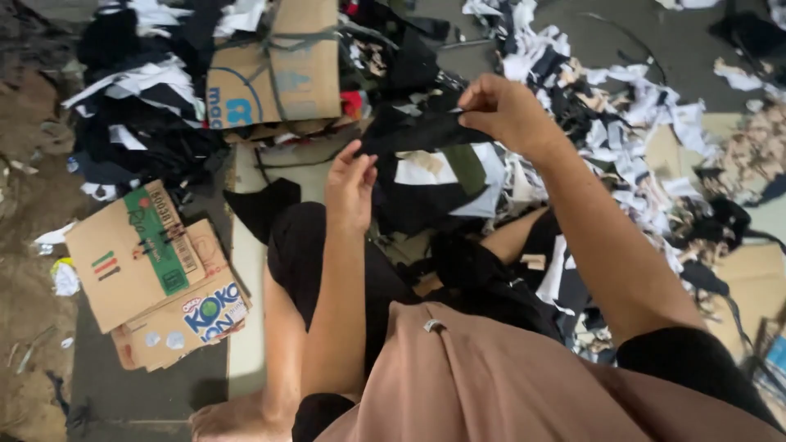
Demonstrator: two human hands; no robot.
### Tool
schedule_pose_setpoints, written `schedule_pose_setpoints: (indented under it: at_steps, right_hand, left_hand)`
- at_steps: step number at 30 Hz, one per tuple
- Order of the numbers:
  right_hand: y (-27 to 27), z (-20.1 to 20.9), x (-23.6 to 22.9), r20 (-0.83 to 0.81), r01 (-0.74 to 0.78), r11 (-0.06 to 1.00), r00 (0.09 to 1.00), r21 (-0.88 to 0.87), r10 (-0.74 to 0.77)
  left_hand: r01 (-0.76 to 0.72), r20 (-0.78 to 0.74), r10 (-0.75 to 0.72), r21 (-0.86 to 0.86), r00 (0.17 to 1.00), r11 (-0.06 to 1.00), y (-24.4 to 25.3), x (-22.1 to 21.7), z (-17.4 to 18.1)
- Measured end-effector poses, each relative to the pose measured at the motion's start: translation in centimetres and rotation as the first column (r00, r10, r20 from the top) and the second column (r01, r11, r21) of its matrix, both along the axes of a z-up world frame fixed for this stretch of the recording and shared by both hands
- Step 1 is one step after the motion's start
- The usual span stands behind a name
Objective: The person sorts through various scrap pieces of fabric and cardboard on the floor, picking up and smoothing out individual pieces of cloth and placing them onto a small cardboard sheet.
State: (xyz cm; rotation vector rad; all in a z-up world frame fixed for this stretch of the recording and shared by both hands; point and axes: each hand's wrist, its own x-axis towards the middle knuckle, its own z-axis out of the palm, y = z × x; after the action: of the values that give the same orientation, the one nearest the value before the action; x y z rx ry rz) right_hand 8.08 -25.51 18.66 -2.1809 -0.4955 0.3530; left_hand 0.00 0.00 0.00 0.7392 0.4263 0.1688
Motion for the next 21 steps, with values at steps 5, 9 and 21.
schedule_pose_setpoints:
  at_steps: [5,9,21]
  right_hand:
    - [-4.3,-16.2,4.1,0.246,0.226,0.955,0.953,-0.192,-0.177]
    - [-3.1,-16.9,-1.0,0.655,0.483,0.717,0.754,-0.504,-0.048]
    - [3.6,-18.3,-4.7,0.275,0.204,0.745,0.961,-0.635,-0.029]
  left_hand:
    - [0.176,-0.116,-0.152,0.232,0.982,0.957,-0.5,-1.6,-1.6]
    - [0.401,-0.336,-0.26,0.469,0.905,0.787,-0.9,-2.9,-0.7]
    - [0.423,-0.489,0.005,0.748,0.872,-0.511,-8.5,-3.2,2.6]
